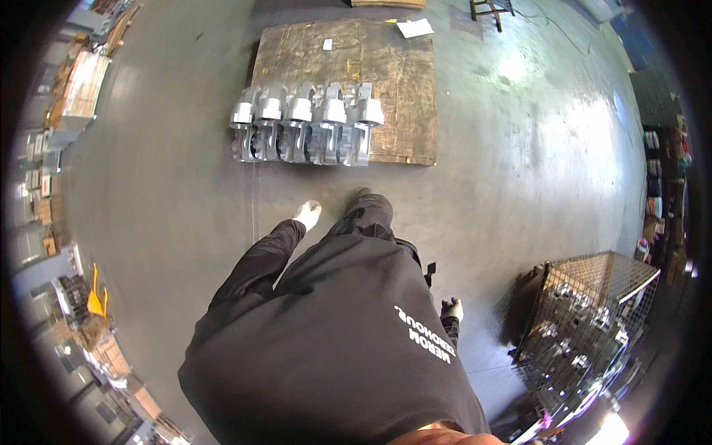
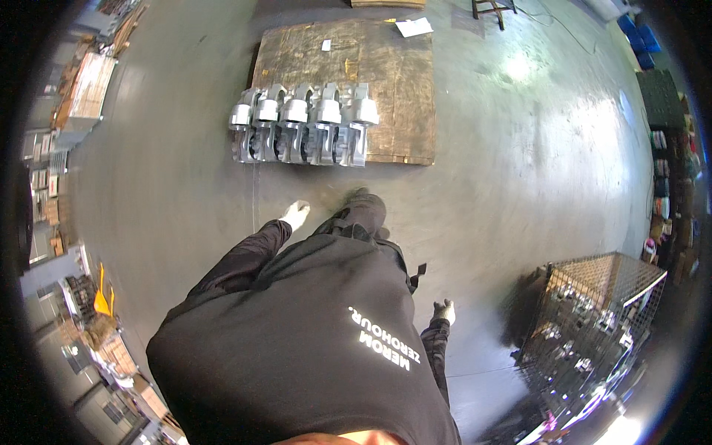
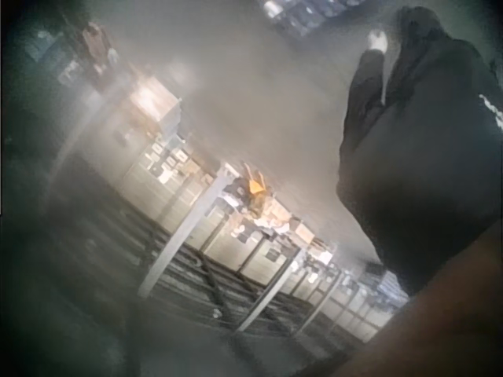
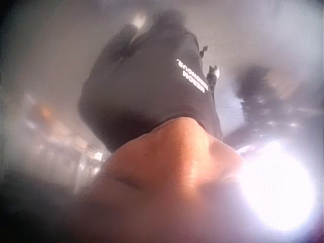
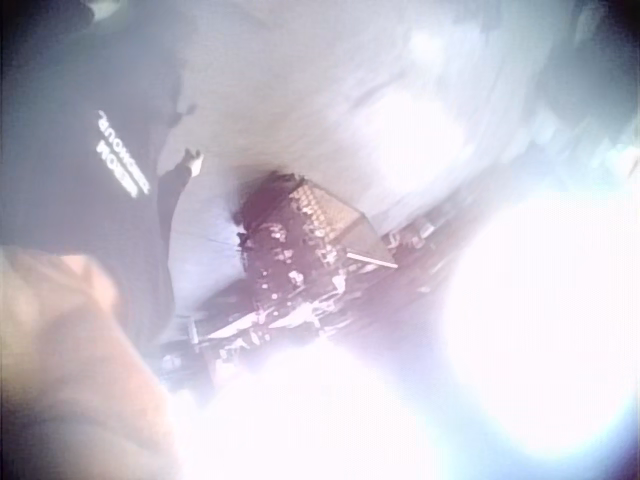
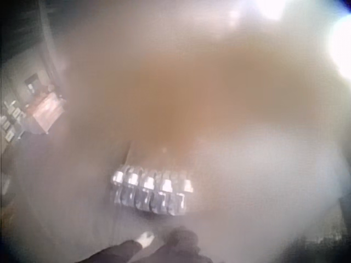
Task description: The person walks through a warehouse, picks up a stack of metal castings, and places them into a wire bin. They then return to a pallet, pick up individual castings, and place them onto a wooden board. Finally, they use a handheld tool to tap or mark each casting on the board.
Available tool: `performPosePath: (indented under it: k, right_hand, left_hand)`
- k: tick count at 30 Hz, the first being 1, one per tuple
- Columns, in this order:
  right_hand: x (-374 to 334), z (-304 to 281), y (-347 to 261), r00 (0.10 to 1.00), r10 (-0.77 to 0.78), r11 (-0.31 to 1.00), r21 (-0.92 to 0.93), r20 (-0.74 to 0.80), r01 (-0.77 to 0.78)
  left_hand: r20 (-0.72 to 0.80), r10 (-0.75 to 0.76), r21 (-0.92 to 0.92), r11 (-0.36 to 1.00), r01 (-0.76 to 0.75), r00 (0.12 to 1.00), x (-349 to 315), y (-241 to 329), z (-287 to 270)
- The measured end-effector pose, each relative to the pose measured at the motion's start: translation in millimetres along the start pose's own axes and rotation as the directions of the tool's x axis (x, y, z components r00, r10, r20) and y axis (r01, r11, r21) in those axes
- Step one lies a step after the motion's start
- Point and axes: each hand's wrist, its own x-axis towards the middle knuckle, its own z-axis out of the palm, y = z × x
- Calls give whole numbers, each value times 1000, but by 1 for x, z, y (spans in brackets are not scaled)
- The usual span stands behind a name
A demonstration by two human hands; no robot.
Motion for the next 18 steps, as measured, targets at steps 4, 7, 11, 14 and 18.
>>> performPosePath:
  k: [4, 7, 11, 14, 18]
  right_hand:
    - [55, 18, -67, 996, -1, 999, -33, 85, 4]
    - [72, 57, -127, 991, -43, 995, -78, 130, 54]
    - [80, 98, -231, 961, -48, 967, -227, 273, 113]
    - [118, 117, -307, 964, -29, 982, -172, 264, 77]
    - [202, 122, -386, 867, -101, 811, -465, 487, 356]
  left_hand:
    - [24, -177, 67, 982, 175, 984, -20, 30, 45]
    - [33, -229, 19, 973, 228, 973, -1, 54, 80]
    - [51, -383, -174, 906, 386, 922, 55, 114, 128]
    - [9, -239, -193, 952, 236, 971, 95, 193, 144]
    - [-106, 11, -433, 900, -56, 994, 126, 314, 128]
